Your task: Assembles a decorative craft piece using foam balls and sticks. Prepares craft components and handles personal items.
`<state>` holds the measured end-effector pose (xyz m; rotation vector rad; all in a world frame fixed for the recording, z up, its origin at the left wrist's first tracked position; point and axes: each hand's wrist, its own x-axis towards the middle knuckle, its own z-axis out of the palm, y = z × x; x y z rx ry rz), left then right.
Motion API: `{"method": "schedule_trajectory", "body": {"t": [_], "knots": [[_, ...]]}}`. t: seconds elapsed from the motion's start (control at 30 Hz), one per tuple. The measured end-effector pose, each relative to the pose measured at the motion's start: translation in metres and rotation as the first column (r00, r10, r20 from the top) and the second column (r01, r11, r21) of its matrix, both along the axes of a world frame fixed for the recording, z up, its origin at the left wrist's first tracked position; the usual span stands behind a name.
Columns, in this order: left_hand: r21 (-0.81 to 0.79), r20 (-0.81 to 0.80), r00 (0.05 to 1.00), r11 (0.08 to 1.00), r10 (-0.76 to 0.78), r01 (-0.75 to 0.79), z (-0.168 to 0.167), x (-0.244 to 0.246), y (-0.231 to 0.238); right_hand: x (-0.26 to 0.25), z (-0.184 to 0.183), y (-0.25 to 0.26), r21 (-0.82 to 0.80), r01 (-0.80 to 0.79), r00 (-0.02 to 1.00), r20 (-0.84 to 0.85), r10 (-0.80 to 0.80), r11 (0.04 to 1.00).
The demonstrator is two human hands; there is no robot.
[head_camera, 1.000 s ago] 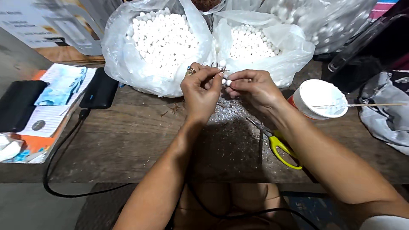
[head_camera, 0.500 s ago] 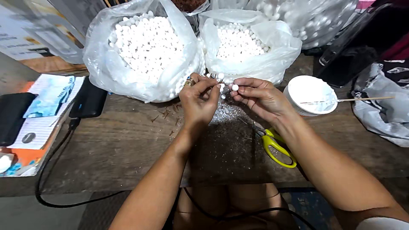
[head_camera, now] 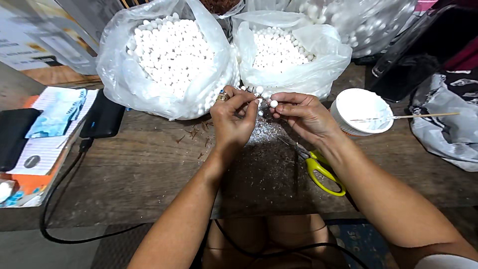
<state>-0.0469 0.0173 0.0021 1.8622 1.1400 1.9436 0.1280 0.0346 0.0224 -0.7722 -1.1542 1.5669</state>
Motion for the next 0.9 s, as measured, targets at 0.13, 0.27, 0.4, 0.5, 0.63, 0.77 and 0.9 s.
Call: {"method": "schedule_trajectory", "body": {"t": [0.13,0.27,0.4,0.5,0.63,0.77,0.9], "knots": [[0.009,-0.006,1.000,1.000,0.003,-0.003,-0.0009,0.0003,0.0006,0.0007,-0.0017,0.0007,0.012,-0.004,1.000,-0.006,0.004,1.000],[0.010,-0.012,1.000,1.000,0.005,-0.005,-0.0006,0.0000,0.0006,0.0003,0.0012,-0.0009,-0.022,-0.011,1.000,-0.004,0.011,1.000],[0.007,-0.007,1.000,1.000,-0.001,0.002,-0.0013,-0.0004,0.0005,-0.0017,0.0022,-0.0028,-0.051,0.007,1.000,-0.022,-0.008,0.999],[0.014,-0.017,1.000,1.000,0.003,-0.003,-0.0014,-0.0003,0.0007,-0.0026,0.0044,-0.0033,-0.097,0.034,0.999,-0.019,-0.035,0.995],[0.014,-0.022,1.000,1.000,0.004,-0.004,-0.0013,-0.0007,0.0007,-0.0027,0.0068,-0.0038,-0.138,0.026,0.999,-0.031,-0.030,0.990],[0.021,-0.008,1.000,1.000,-0.002,0.003,-0.0010,-0.0002,0.0010,-0.0026,0.0053,-0.0029,-0.144,0.029,0.999,-0.035,-0.035,0.989],[0.019,-0.017,1.000,1.000,0.002,-0.002,-0.0007,0.0002,0.0006,-0.0020,0.0051,-0.0026,-0.147,0.026,0.999,-0.034,-0.031,0.989]]}}
